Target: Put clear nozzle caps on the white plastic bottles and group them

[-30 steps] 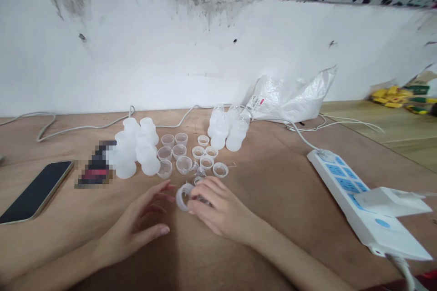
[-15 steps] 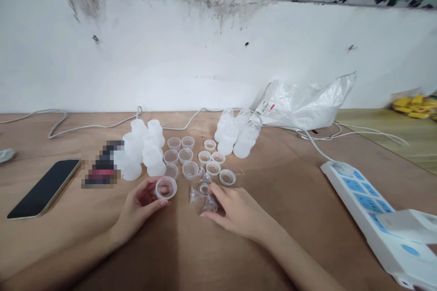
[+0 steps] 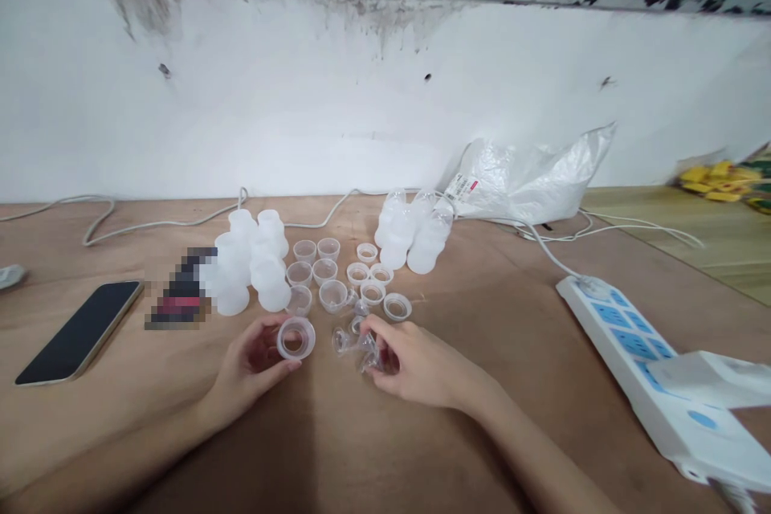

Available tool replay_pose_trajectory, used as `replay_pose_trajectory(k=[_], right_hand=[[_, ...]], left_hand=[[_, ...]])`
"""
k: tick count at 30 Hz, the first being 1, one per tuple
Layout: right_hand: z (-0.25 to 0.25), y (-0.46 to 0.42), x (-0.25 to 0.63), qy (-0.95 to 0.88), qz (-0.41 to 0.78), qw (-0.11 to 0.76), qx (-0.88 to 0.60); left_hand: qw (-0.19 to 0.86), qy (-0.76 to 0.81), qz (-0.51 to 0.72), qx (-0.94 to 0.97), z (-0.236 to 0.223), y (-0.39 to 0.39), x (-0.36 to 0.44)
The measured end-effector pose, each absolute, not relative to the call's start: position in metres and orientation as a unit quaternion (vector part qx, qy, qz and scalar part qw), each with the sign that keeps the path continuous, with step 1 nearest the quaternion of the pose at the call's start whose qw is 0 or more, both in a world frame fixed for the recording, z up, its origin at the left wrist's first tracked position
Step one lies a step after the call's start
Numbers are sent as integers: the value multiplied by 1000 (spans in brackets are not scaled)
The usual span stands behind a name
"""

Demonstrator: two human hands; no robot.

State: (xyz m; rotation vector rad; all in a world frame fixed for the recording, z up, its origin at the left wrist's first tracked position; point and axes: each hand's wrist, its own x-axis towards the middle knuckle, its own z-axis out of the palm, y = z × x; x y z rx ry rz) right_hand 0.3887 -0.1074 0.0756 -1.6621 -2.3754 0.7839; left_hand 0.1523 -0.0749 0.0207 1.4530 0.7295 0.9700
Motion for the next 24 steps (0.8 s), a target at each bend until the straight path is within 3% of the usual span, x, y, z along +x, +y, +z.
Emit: replay_pose_trajectory(k=[11, 24], right_hand=[[73, -102, 412, -801, 294, 76, -517], [65, -100, 389, -749, 485, 154, -424]], left_hand=[[567, 311, 422, 635, 19, -76, 153], [565, 308, 425, 637, 17, -76, 152]])
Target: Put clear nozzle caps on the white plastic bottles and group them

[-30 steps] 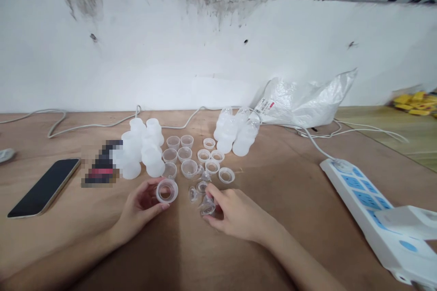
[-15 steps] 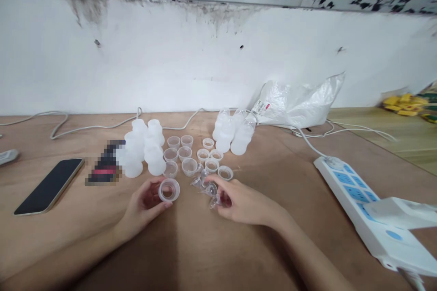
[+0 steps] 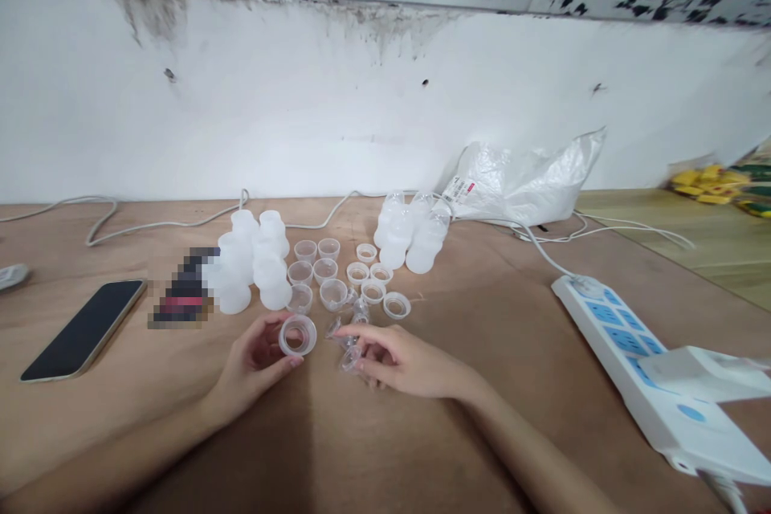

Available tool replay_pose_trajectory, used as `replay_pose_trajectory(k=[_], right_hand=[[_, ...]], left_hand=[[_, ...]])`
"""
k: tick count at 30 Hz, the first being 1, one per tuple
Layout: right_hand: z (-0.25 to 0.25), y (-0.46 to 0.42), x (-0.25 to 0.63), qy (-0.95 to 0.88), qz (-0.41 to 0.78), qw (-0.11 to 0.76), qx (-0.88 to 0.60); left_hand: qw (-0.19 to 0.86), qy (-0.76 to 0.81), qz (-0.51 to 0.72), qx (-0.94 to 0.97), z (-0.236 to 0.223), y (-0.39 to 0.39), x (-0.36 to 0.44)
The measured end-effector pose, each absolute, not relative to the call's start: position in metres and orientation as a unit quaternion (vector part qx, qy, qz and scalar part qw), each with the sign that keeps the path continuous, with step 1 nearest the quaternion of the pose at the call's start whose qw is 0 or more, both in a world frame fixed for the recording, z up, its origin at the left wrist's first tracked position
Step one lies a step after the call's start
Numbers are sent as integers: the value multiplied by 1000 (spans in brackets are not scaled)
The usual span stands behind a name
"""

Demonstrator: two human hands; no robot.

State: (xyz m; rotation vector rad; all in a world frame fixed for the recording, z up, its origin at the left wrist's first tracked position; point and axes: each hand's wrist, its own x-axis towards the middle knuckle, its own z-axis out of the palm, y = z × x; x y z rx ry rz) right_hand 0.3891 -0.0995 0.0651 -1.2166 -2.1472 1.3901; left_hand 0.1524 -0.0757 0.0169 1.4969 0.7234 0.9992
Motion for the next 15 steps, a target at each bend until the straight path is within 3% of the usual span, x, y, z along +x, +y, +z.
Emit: replay_pose_trajectory(k=[7, 15], right_hand=[[66, -99, 393, -738, 460, 147, -471], [63, -92, 397, -589, 657, 162, -443]], left_hand=[[563, 311, 420, 640, 19, -77, 153], [564, 311, 418, 641, 17, -77, 154]])
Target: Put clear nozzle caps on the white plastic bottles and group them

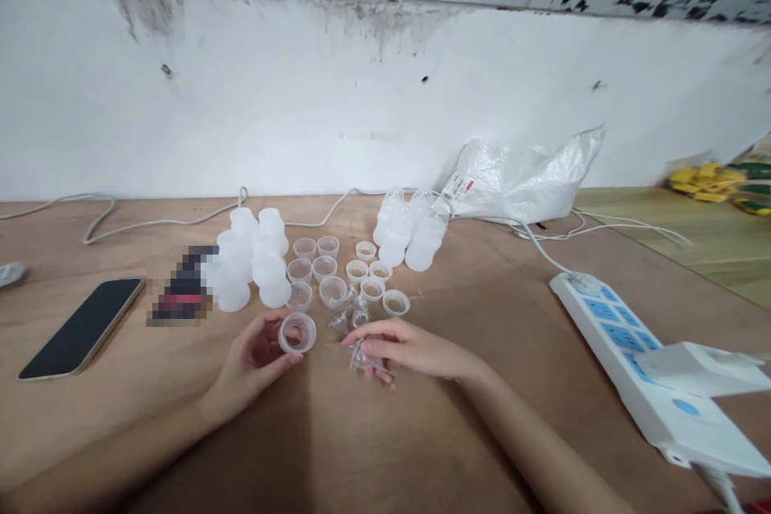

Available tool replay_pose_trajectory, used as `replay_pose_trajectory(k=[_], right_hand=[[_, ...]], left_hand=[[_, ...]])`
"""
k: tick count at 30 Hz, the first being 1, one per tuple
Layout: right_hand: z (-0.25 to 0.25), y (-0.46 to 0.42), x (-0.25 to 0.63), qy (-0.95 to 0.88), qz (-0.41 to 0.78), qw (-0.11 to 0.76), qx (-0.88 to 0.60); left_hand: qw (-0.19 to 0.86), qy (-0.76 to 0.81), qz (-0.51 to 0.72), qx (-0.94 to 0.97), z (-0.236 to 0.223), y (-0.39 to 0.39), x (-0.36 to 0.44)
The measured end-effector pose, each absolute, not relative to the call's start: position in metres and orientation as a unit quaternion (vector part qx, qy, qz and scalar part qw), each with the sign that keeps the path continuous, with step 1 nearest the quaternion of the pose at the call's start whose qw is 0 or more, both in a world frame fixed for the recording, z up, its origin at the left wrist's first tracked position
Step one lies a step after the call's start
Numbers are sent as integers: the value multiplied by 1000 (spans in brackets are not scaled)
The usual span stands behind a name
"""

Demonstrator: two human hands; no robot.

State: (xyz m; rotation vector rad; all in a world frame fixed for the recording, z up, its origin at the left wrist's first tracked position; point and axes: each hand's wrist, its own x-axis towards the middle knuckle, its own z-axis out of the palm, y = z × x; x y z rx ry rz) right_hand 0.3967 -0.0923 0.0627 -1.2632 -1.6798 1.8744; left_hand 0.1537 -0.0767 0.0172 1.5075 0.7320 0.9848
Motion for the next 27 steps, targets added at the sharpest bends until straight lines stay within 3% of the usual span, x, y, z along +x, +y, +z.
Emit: replay_pose_trajectory(k=[5, 9, 13, 17, 22, 27], right_hand=[[69, -91, 407, -549, 709, 198, -396], [89, -74, 411, -544, 715, 247, -363], [126, -50, 396, -574, 615, 398, -366], [150, -41, 366, -631, 454, 529, -341], [141, -45, 339, -727, 331, 489, -350], [133, -45, 335, -802, 213, 425, -361]], left_hand=[[560, 304, 423, 645, 26, -76, 152], [542, 292, 416, 669, 59, -66, 149], [493, 312, 438, 684, 97, -47, 152], [536, 320, 429, 653, 114, -34, 160], [627, 322, 387, 594, 112, -31, 165], [651, 338, 366, 573, 110, -31, 164]])
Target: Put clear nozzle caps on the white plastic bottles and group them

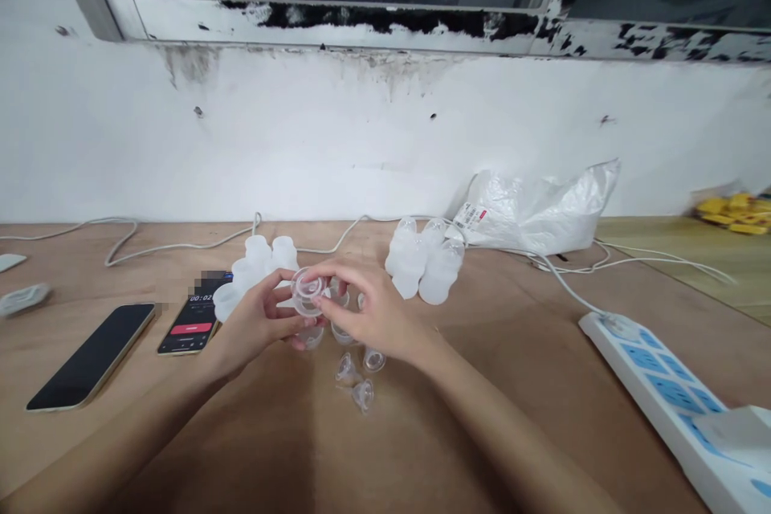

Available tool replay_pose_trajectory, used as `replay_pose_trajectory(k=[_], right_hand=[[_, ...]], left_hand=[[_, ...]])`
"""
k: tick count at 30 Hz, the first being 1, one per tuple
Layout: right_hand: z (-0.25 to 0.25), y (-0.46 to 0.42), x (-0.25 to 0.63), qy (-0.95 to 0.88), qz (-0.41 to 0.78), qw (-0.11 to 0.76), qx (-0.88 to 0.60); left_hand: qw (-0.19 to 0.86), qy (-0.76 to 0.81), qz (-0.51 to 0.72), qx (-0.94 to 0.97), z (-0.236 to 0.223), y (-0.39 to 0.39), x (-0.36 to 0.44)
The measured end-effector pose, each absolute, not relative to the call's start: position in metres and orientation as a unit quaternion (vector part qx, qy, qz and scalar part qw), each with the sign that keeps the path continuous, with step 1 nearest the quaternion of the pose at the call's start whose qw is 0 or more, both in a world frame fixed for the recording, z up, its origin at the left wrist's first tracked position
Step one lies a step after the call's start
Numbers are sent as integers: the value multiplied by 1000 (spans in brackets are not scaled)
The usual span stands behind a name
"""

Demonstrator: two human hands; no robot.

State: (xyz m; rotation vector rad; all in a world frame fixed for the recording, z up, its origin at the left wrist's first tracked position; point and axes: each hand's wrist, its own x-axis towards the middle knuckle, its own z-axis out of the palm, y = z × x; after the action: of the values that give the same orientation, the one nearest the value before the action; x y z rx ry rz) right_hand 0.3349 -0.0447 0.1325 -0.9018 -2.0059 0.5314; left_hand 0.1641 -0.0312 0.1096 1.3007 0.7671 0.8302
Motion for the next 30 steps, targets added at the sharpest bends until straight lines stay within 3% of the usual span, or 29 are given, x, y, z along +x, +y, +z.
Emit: replay_pose_trajectory(k=[11, 25, 30], right_hand=[[129, -42, 337, -834, 162, 382, -364], [120, -46, 327, -789, 43, 473, -390], [115, -41, 327, -773, 87, 473, -413]], left_hand=[[639, 325, 391, 577, 109, -30, 164], [535, 292, 468, 640, 100, -31, 164], [531, 280, 481, 639, 99, -31, 165]])
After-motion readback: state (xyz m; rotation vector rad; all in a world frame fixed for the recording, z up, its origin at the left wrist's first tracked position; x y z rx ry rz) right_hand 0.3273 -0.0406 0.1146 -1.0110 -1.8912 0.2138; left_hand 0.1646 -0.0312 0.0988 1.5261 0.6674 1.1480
